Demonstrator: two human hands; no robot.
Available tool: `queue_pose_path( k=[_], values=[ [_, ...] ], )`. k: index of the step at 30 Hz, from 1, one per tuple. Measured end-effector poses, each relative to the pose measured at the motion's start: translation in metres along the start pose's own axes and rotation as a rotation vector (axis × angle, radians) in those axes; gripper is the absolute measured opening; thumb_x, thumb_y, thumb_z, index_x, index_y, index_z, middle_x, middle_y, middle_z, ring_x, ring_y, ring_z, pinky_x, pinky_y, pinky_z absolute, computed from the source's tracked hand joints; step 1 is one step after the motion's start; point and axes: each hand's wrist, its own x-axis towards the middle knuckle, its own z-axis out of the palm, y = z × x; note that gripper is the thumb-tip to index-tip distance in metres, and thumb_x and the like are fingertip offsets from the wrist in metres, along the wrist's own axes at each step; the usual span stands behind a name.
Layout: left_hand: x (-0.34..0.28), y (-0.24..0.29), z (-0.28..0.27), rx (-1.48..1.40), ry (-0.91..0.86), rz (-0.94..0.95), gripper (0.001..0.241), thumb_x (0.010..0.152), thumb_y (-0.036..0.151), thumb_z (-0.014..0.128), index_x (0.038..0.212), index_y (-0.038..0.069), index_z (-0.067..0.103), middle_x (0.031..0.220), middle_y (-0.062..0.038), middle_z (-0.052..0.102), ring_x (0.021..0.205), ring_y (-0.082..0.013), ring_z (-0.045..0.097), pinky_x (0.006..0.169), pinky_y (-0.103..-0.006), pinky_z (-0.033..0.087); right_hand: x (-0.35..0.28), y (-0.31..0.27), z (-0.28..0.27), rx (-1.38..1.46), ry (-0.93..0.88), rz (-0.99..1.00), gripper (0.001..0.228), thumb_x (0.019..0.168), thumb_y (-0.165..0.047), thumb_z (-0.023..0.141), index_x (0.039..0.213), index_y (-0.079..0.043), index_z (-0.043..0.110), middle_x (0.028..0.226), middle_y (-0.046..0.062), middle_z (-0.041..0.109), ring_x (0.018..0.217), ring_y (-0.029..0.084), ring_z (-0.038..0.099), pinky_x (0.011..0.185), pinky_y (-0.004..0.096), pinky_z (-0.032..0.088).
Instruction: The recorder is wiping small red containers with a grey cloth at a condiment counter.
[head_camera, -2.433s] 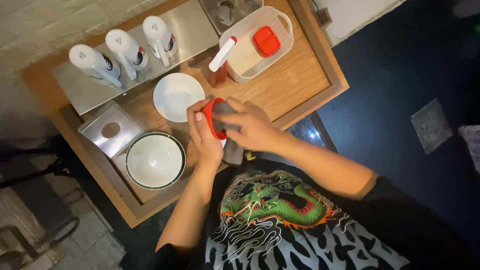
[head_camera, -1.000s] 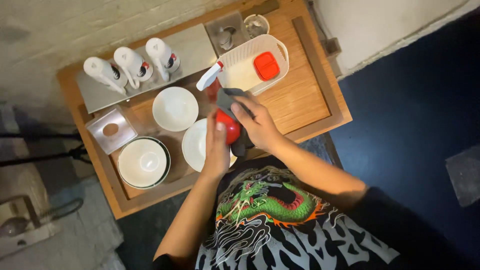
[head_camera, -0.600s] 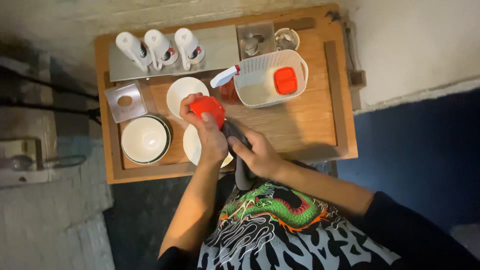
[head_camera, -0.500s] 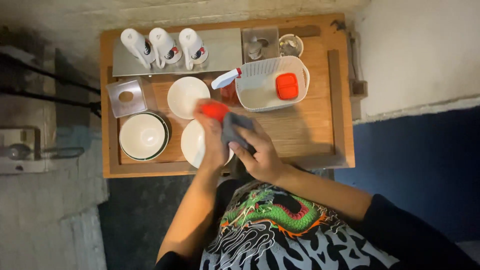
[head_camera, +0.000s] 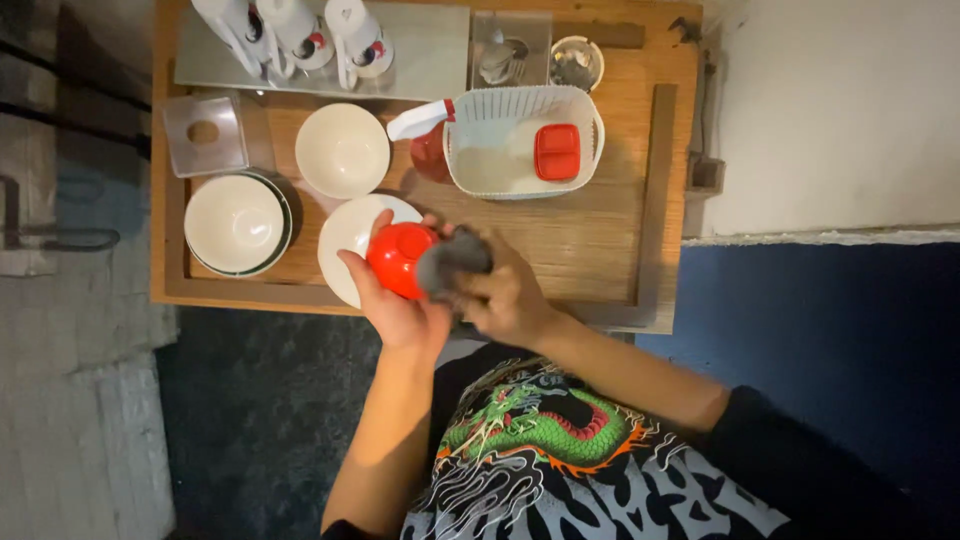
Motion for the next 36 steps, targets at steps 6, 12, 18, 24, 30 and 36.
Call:
queue_pose_path(
  k=[6,12,18,24,30,36],
  values=[
    [-0.008,-0.048,-0.051,0.296,-0.108,-0.02,0.076,0.109,0.061,0.032,0.154,0.0,0.044,0.14,-0.013,0.058,0.123,-0.0257,0.056,0.107,-0.0412,0.045,-0.022,0.015,-0.022,0.387,0.059,0.387,0.033,0.109,-0.024,0.061,0.138,-0.009,0.063,0.142,0.021,0.06,0.132,0.042,0.06,0.115,0.044,0.045],
    [-0.013,-0.071,-0.079,0.569,-0.201,-0.158,0.095,0.094,0.074,0.01,0.156,0.005,0.033,0.15,-0.011,0.051,0.139,-0.0251,0.049,0.117,-0.0397,0.04,0.014,-0.034,-0.066,-0.162,-0.184,0.065,0.03,0.091,-0.031,0.074,0.113,-0.011,0.079,0.12,0.024,0.065,0.095,0.039,0.068,0.084,0.045,0.053],
    [-0.006,-0.073,-0.068,0.927,-0.275,0.052,0.102,0.095,0.08,0.009,0.156,0.002,0.037,0.15,-0.016,0.053,0.138,-0.0265,0.052,0.117,-0.0389,0.041,-0.001,-0.008,-0.063,-0.001,-0.013,0.417,0.031,0.097,-0.031,0.071,0.116,-0.007,0.075,0.112,0.02,0.07,0.097,0.034,0.072,0.084,0.04,0.057],
    [-0.001,-0.073,-0.053,0.644,-0.24,-0.078,0.095,0.097,0.075,0.019,0.15,-0.001,0.039,0.141,-0.016,0.056,0.131,-0.0265,0.055,0.114,-0.0404,0.043,-0.007,-0.004,-0.06,-0.162,0.053,0.161,0.031,0.093,-0.034,0.073,0.109,-0.007,0.077,0.121,0.024,0.066,0.097,0.034,0.07,0.083,0.038,0.056],
    [-0.014,-0.066,-0.023,0.835,-0.234,0.318,0.075,0.11,0.061,0.028,0.141,-0.003,0.052,0.131,-0.018,0.062,0.123,-0.0273,0.059,0.111,-0.0404,0.047,-0.023,0.017,-0.035,0.831,0.149,0.647,0.042,0.11,-0.024,0.049,0.143,0.001,0.057,0.134,0.009,0.066,0.124,0.015,0.06,0.111,0.031,0.045],
    [-0.02,-0.058,-0.016,0.828,-0.241,0.373,0.055,0.113,0.045,0.029,0.129,-0.002,0.053,0.132,-0.014,0.065,0.118,-0.0208,0.062,0.105,-0.0332,0.048,-0.04,0.022,-0.017,0.934,0.334,0.695,0.044,0.109,-0.023,0.048,0.146,0.001,0.051,0.148,0.01,0.055,0.136,0.016,0.052,0.117,0.031,0.039]
  ],
)
